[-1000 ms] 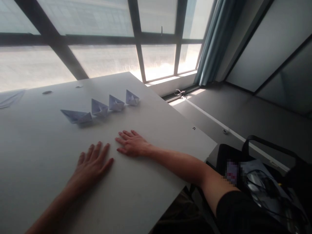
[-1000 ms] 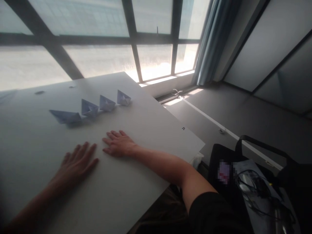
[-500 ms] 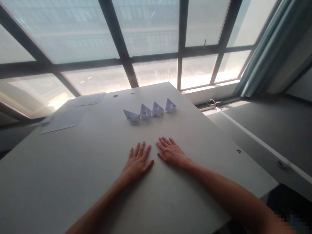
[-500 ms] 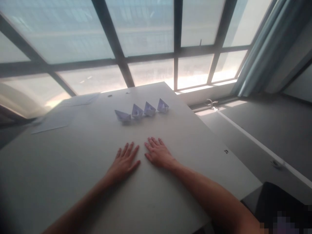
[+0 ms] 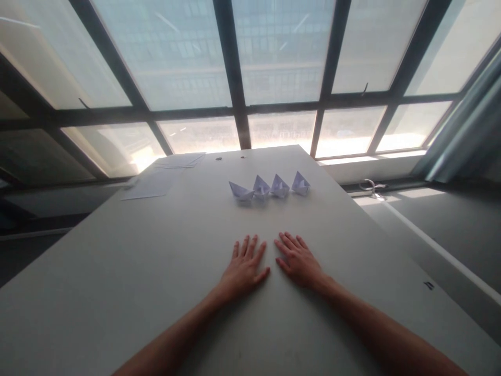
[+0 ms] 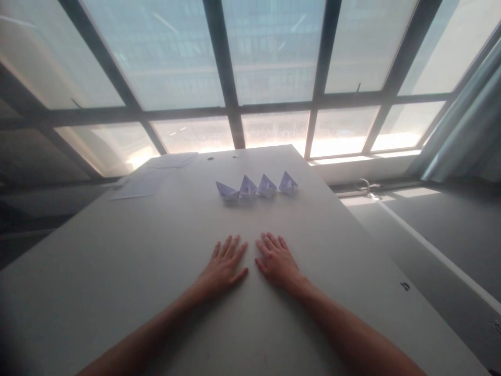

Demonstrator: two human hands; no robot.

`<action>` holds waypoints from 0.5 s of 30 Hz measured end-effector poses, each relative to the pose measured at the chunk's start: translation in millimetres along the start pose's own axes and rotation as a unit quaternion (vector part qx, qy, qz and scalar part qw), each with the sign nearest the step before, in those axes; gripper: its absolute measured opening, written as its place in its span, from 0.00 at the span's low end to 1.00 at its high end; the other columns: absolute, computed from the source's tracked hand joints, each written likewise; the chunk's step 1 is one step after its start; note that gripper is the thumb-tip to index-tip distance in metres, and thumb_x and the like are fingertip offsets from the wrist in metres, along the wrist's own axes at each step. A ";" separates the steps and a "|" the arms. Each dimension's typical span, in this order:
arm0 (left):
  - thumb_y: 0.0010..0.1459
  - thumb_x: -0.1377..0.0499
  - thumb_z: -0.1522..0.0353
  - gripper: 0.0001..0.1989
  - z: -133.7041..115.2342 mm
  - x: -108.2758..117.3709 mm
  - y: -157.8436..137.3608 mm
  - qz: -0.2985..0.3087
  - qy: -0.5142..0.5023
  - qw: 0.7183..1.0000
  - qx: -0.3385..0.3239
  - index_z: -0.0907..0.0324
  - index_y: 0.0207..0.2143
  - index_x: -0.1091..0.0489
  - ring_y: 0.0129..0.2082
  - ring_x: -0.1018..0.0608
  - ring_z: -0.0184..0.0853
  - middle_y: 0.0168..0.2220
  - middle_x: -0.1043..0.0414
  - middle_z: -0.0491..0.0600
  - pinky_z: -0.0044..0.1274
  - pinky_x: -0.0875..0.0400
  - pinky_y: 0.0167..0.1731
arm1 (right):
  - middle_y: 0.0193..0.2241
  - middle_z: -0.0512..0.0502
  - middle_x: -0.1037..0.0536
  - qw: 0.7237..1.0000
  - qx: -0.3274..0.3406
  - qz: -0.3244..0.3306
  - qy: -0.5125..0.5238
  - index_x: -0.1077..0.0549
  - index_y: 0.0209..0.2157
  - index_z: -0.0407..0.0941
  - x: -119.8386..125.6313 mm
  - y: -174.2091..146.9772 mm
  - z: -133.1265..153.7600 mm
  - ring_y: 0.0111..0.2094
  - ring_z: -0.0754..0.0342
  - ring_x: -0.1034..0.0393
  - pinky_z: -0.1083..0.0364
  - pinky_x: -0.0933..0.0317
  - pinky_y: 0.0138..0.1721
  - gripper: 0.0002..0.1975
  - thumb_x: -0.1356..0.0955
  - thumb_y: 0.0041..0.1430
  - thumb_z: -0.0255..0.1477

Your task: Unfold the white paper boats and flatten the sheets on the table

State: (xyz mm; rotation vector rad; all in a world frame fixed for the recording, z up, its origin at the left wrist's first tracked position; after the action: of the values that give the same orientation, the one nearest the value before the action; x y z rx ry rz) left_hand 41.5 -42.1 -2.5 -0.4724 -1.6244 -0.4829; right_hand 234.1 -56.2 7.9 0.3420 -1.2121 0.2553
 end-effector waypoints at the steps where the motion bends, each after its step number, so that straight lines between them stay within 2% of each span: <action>1: 0.64 0.54 0.47 0.37 -0.1 0.2 -0.3 0.000 -0.004 1.000 0.000 0.53 0.70 0.53 0.71 0.59 0.53 0.72 0.63 0.57 0.48 0.62 0.66 | 0.69 0.40 0.47 1.000 0.000 0.000 -0.001 0.41 0.66 0.46 -0.5 0.4 -0.5 0.69 0.46 0.56 0.42 0.63 0.67 0.29 0.39 0.66 0.38; 5: 0.64 0.54 0.47 0.37 0.6 1.4 -0.7 0.002 -0.018 1.000 0.003 0.52 0.70 0.53 0.71 0.59 0.53 0.72 0.62 0.57 0.48 0.62 0.66 | 0.67 0.41 0.43 1.000 -0.003 -0.014 0.000 0.37 0.64 0.47 -2.2 3.6 0.2 0.68 0.45 0.52 0.42 0.60 0.66 0.26 0.38 0.65 0.37; 10: 0.64 0.50 0.48 0.36 1.3 5.5 -0.9 0.006 -0.032 0.999 0.004 0.51 0.69 0.50 0.71 0.57 0.52 0.72 0.60 0.55 0.47 0.59 0.66 | 0.61 0.40 0.32 0.997 -0.034 -0.061 -0.019 0.29 0.56 0.47 3.8 12.8 6.8 0.61 0.44 0.41 0.44 0.51 0.62 0.20 0.37 0.64 0.32; 12: 0.65 0.50 0.52 0.30 3.2 10.2 -0.7 -0.009 -0.046 0.999 0.011 0.50 0.67 0.45 0.70 0.52 0.50 0.71 0.55 0.53 0.46 0.55 0.66 | 0.55 0.40 0.28 0.997 -0.030 -0.068 -0.028 0.26 0.51 0.47 8.8 19.2 8.5 0.55 0.44 0.37 0.46 0.46 0.57 0.16 0.37 0.63 0.31; 15: 0.67 0.49 0.59 0.22 12.1 22.9 2.2 -0.067 -0.101 0.992 0.021 0.51 0.61 0.36 0.66 0.38 0.43 0.65 0.38 0.51 0.38 0.45 0.64 | 0.47 0.40 0.24 0.996 -0.018 -0.074 -0.036 0.24 0.43 0.45 16.0 33.6 6.5 0.49 0.45 0.34 0.50 0.42 0.51 0.12 0.36 0.63 0.29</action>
State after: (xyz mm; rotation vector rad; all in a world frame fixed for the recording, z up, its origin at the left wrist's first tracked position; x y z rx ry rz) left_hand 30.5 -32.9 19.2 -0.3922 -1.8670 -0.5119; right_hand 221.3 -27.7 29.1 0.4111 -1.2549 0.0941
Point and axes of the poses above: each hand's wrist, its own y-axis towards the middle knuckle, its own x-axis out of the back of the hand, z = x × y, the point moved 4 cm from there along y, towards the middle knuckle
